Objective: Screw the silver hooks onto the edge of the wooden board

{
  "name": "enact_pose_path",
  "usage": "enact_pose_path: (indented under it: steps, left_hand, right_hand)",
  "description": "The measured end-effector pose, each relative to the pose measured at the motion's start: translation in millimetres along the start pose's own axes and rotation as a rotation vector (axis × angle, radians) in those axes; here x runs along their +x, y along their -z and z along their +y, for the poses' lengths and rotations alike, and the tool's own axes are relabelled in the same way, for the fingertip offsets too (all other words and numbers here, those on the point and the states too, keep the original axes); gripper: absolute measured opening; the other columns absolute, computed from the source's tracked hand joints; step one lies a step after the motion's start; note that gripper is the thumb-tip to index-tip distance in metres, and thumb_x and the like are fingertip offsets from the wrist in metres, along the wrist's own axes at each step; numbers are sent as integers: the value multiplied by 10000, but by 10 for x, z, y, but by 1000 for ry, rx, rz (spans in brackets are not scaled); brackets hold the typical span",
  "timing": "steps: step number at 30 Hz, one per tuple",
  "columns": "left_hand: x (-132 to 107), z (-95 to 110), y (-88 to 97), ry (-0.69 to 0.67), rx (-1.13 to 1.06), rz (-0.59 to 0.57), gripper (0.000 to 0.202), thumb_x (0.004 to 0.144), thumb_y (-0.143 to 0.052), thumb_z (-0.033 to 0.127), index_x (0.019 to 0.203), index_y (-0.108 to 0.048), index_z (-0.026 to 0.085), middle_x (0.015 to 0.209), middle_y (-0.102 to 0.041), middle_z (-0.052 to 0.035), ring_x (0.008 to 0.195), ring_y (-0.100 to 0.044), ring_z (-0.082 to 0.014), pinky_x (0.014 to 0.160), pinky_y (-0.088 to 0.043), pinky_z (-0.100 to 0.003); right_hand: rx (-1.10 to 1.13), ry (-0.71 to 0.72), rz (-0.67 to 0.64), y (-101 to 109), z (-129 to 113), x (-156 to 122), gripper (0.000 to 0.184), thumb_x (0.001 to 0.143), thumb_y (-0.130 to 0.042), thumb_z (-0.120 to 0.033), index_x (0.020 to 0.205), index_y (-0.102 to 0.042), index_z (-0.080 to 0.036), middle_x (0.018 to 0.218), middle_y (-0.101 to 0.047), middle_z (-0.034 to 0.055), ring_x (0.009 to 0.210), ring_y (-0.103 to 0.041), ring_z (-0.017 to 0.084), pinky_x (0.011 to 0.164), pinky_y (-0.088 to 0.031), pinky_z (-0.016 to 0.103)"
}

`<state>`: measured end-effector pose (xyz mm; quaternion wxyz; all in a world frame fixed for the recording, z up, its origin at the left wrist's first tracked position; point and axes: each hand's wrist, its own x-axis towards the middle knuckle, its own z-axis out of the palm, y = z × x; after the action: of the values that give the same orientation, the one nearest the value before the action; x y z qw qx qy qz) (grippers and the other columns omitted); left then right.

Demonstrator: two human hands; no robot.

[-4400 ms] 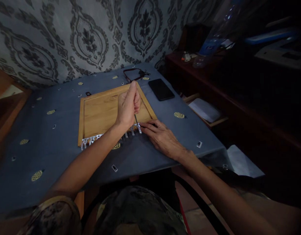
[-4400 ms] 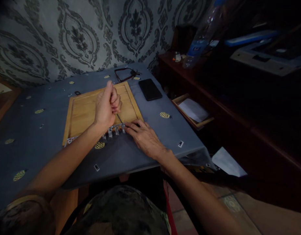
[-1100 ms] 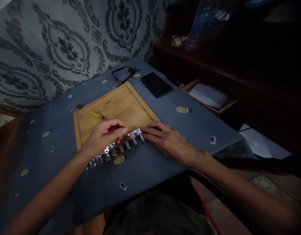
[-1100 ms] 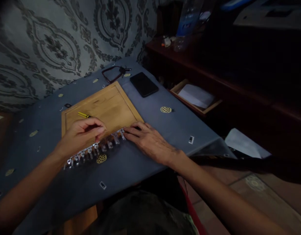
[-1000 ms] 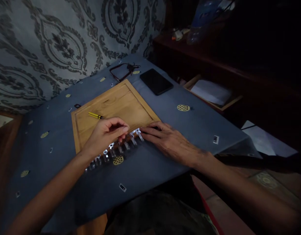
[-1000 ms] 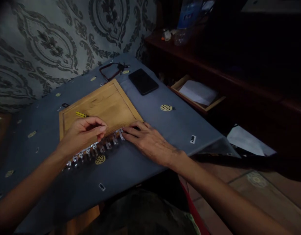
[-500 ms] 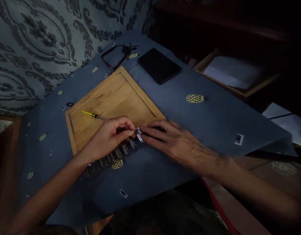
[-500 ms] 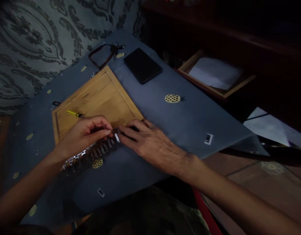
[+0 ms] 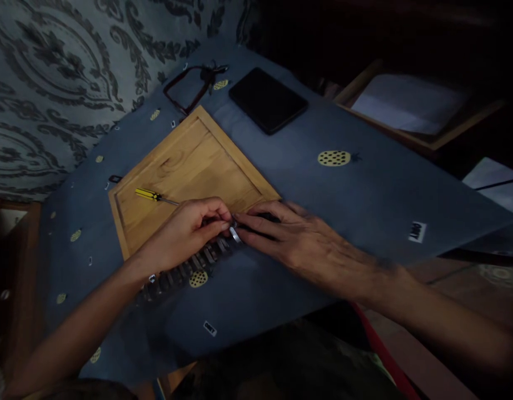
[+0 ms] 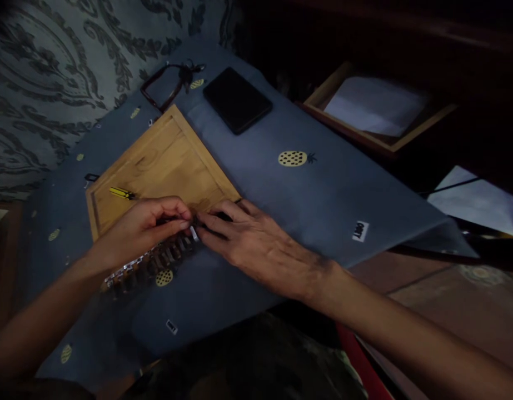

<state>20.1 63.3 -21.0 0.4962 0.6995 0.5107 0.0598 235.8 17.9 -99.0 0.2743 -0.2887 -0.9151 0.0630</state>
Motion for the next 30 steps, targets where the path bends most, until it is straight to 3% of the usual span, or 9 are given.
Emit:
enact_pose_path:
  steps: [10, 17, 30]
  left_hand:
    - [52, -4, 4, 17, 4, -22, 75, 840, -604, 218, 798, -640, 168, 736, -689, -7, 700, -647, -129, 648, -486, -221]
    - [99, -59, 31, 67, -77, -66, 116, 807, -646, 282, 777, -630, 171, 696, -665, -5, 591, -581, -113, 557, -464, -217]
    - [147, -18, 57, 135, -102, -102, 142, 779, -685, 305, 793, -643, 169, 682, -654, -3, 565, -564, -109, 510, -448, -204]
  right_hand:
    - [31, 1, -13, 7, 14, -11, 376, 921, -499, -28, 1241, -658, -146, 1326, -693, 97, 1162, -557, 271, 895, -516, 420]
    - [12, 4, 9, 6, 12, -4, 326, 950, -494, -50, 1208, -671, -138, 1316, -692, 90, 1153, -566, 264, 895, -498, 396]
    - [42, 4, -6, -1, 28, -21, 351, 912, -563, -48, 1238, -662, -130, 1318, -674, 111, 1168, -555, 266, 919, -490, 412]
